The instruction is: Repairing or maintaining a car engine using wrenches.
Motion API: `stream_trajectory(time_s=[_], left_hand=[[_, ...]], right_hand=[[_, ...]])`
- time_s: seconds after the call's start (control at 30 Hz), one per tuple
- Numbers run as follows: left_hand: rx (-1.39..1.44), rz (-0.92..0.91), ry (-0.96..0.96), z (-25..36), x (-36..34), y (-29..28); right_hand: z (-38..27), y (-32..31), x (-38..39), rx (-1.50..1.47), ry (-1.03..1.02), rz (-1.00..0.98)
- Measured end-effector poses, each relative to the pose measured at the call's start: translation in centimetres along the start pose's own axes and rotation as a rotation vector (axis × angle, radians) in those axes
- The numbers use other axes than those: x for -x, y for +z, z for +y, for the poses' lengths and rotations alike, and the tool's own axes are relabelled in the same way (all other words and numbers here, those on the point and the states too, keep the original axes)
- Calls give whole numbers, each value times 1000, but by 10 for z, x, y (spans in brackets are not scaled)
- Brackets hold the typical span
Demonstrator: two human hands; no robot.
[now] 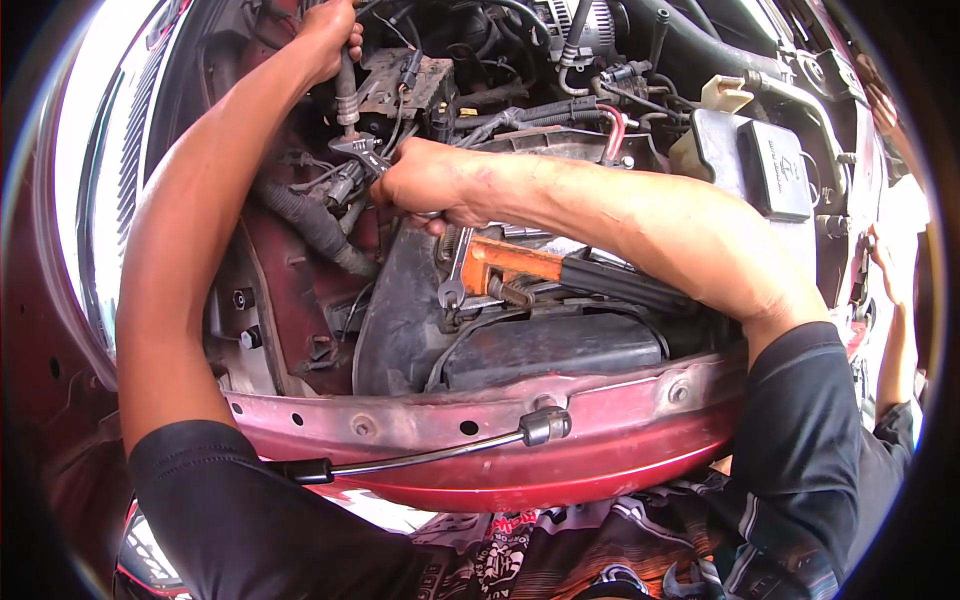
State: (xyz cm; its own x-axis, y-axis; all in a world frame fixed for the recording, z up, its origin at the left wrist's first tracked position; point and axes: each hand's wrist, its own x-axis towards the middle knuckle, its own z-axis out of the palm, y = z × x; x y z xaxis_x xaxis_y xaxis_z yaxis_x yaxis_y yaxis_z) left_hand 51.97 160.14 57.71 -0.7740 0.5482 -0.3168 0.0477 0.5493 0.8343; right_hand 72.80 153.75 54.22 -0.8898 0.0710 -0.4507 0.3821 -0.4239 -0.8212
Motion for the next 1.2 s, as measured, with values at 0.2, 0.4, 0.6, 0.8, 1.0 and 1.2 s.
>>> stream_trajectory(time_s=[0.2, 0.4, 0.6, 0.8, 1.0, 1.2], left_hand=[[24, 2, -26, 6, 4, 3], [30, -21, -11, 6, -11, -2], [6, 10, -18, 1, -2, -1], [26, -27, -9, 4, -4, 1], [18, -4, 14, 1, -6, -1], [-6, 0, 18, 4, -4, 4]], right_hand=[[21, -62, -17, 1058, -407, 114], [33, -109, -35, 1620, -595, 399], [40, -110, -41, 1522, -666, 331], [25, -134, -22, 1499, -661, 277], [25, -105, -10, 1402, -564, 308], [21, -65, 9, 1025, -314, 275]])
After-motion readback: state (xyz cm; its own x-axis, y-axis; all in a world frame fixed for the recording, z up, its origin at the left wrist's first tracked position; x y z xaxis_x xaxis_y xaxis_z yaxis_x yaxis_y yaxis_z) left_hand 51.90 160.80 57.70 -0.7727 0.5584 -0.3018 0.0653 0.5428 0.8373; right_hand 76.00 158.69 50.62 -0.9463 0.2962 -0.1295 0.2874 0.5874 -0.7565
